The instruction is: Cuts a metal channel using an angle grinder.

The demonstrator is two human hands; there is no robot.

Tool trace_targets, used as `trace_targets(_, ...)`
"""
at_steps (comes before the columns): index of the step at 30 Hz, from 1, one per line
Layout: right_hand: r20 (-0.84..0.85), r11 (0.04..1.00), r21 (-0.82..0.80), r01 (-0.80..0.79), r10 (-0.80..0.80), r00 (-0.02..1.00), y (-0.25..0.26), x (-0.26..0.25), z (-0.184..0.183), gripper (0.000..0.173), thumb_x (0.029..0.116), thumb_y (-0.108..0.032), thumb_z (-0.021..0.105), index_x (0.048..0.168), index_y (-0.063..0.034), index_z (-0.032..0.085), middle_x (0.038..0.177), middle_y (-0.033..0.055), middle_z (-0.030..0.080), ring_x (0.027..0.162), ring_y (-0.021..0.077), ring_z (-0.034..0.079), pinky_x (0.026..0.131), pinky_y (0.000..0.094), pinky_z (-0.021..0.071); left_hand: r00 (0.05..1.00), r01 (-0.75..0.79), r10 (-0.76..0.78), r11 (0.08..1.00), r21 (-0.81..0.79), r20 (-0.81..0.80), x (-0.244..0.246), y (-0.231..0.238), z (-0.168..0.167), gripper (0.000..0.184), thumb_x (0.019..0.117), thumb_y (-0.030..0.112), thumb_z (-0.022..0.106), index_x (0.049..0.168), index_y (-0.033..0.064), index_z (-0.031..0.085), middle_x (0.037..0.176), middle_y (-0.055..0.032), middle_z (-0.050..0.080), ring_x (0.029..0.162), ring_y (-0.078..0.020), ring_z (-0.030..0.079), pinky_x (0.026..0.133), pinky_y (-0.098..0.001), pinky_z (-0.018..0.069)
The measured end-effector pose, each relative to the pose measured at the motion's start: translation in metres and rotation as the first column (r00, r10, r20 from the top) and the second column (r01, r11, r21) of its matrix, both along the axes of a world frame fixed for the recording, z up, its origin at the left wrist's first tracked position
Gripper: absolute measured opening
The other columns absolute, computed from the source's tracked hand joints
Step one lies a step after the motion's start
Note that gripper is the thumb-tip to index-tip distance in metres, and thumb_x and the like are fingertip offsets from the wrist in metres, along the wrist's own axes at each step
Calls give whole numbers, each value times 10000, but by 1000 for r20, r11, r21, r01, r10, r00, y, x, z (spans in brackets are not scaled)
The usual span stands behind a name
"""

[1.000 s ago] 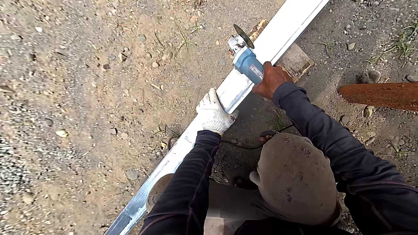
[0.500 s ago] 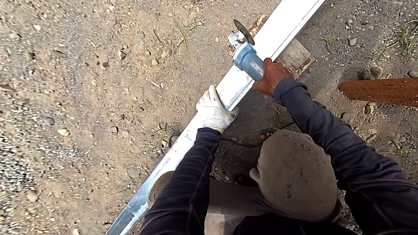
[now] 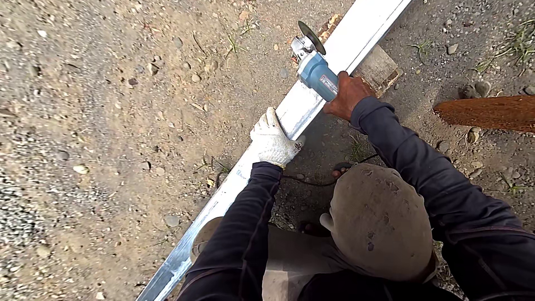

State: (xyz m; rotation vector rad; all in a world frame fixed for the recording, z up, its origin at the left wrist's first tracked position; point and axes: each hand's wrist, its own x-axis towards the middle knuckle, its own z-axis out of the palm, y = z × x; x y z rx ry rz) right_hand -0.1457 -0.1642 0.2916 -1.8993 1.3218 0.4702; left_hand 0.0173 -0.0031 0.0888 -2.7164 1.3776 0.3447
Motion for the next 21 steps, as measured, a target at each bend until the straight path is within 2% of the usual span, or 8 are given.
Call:
trace_targets(8, 29, 999, -38, -10, 11, 1000, -6, -4, -33, 599, 901, -264, 747, 1343, 73, 524, 1138, 233, 670, 1065, 333, 689, 877, 489, 572, 1000, 3, -3, 1000, 6, -4, 0, -1, 2, 1298, 586, 758, 759, 1584, 65, 301, 1493, -238, 492, 1332, -436, 514, 1049, -636, 429)
trace_targets(16, 10, 999, -45, -22, 22, 1000, -3, -4, -29, 598, 916, -285, 731, 1346, 75, 522, 1166, 233, 661, 1098, 329, 674, 897, 480, 561, 1000, -1, 1, 1000, 23, -3, -1, -2, 4, 1309, 576, 759, 757, 1584, 69, 288, 1478, -248, 498, 1330, -432, 517, 1043, -635, 433)
trace_targets(18, 4, 999, -35, -17, 17, 1000, -2, -3, -20, 595, 920, -280, 726, 1343, 86, 524, 1171, 238, 662, 1110, 333, 672, 904, 475, 560, 1000, 0, 0, 1000, 18, -2, 0, -2, 3, 1311, 573, 753, 763, 1585, 68, 288, 1471, -246, 502, 1325, -426, 521, 1043, -633, 433)
trace_targets(21, -22, 1000, 18, -14, 15, 1000, 3, 0, 13, 568, 954, -230, 696, 1364, 113, 505, 1218, 265, 645, 1155, 351, 654, 948, 459, 544, 1000, 2, -2, 1000, 11, -14, -1, -1, 3, 1303, 593, 760, 757, 1589, 63, 287, 1500, -238, 487, 1347, -431, 505, 1060, -638, 417)
